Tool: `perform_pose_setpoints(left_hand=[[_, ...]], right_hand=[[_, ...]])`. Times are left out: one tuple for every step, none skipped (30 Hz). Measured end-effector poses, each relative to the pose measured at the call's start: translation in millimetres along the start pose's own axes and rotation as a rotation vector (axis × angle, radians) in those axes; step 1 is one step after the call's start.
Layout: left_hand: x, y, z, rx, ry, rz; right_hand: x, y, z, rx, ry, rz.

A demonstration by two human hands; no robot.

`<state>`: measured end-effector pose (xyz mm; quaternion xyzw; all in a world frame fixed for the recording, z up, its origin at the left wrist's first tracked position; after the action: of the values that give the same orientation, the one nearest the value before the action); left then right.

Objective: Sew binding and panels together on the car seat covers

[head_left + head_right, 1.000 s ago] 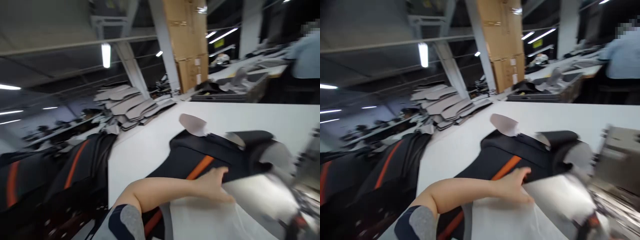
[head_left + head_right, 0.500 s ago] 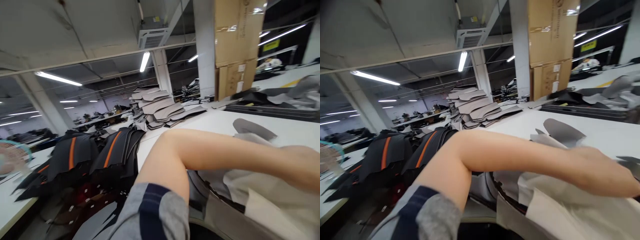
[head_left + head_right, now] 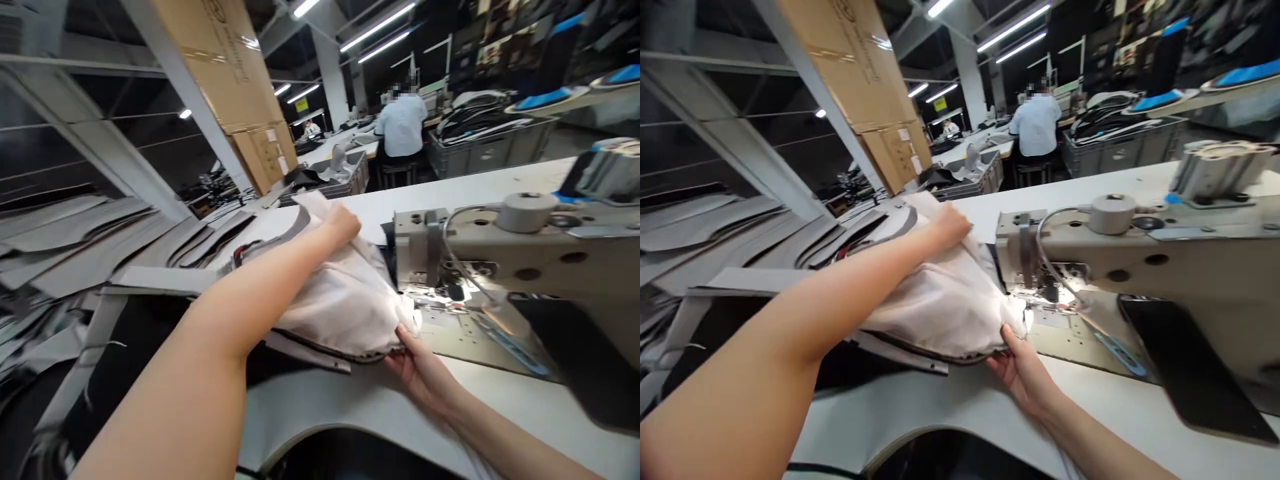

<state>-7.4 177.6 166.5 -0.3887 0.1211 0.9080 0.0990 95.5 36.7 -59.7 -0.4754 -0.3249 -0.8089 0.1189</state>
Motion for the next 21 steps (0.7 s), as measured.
perform_pose_setpoints(left_hand=[[19.5, -2, -3, -0.033, 0.008, 0.009], [41.3, -1, -7, -0.068, 0.021, 0.028], [64.5, 4, -13, -0.108, 0.038, 0.053], [87.8, 11, -19, -0.148, 0.056, 0.081], [110.0, 20, -25, -0.191, 0.073, 0.109], [129.5, 31, -30, -0.236, 0.087, 0.128], [145.4, 42, -31, -0.286, 0.093, 0.141], [156.5, 53, -29, -0.355, 0.089, 0.143], [160.7, 65, -23, -0.46, 0.071, 0.11], [157.3, 79, -15, -0.583, 0.049, 0.036], [146.9, 94, -9, -0.706, 0.028, -0.081], [131.1, 112, -7, -0.809, 0.023, -0.226], [112.3, 129, -12, -0.854, 0.037, -0.382], [92.3, 144, -25, -0.817, 0.072, -0.527], [74.7, 155, -45, -0.71, 0.138, -0.609], [57.9, 160, -76, -0.477, 0.192, -0.646], [43.7, 165, -111, -0.235, 0.205, -0.66], [35.7, 168, -139, -0.162, 0.202, -0.642], [31.6, 168, -163, -0.129, 0.201, -0.622], [32.7, 163, -182, -0.121, 0.19, -0.569], [38.2, 155, -195, -0.143, 0.162, -0.491]], right_hand=[[-6, 6, 4, 0.049, 0.006, -0.003], [-10, 10, 6, 0.092, 0.019, 0.003], [-13, 12, 9, 0.126, 0.038, 0.017], [-14, 12, 10, 0.147, 0.064, 0.038], [-14, 11, 11, 0.153, 0.093, 0.061], [-12, 9, 12, 0.15, 0.123, 0.084], [-10, 7, 12, 0.155, 0.148, 0.106], [-7, 6, 10, 0.166, 0.166, 0.127], [-5, 5, 9, 0.178, 0.179, 0.143], [-3, 5, 8, 0.186, 0.187, 0.157], [-2, 5, 8, 0.191, 0.193, 0.164], [-1, 6, 8, 0.191, 0.197, 0.163], [-1, 7, 9, 0.187, 0.198, 0.159], [-1, 8, 9, 0.181, 0.201, 0.155], [-1, 9, 9, 0.182, 0.203, 0.156], [-1, 9, 9, 0.184, 0.203, 0.163], [0, 9, 9, 0.186, 0.201, 0.172], [0, 9, 8, 0.184, 0.198, 0.174], [-1, 8, 7, 0.179, 0.196, 0.166], [-2, 7, 7, 0.171, 0.197, 0.15], [-4, 7, 8, 0.164, 0.202, 0.133]])
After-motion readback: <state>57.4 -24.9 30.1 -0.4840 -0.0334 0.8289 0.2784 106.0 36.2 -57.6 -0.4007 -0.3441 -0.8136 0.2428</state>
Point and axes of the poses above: each hand's wrist, its own y-axis away from the middle knuckle, its own x-axis out of the palm, z = x × y, the point moved 6 cm from there along -y, towards the middle knuckle, and after that the axes turned 11 degrees about -y, right-handed, at the moved point
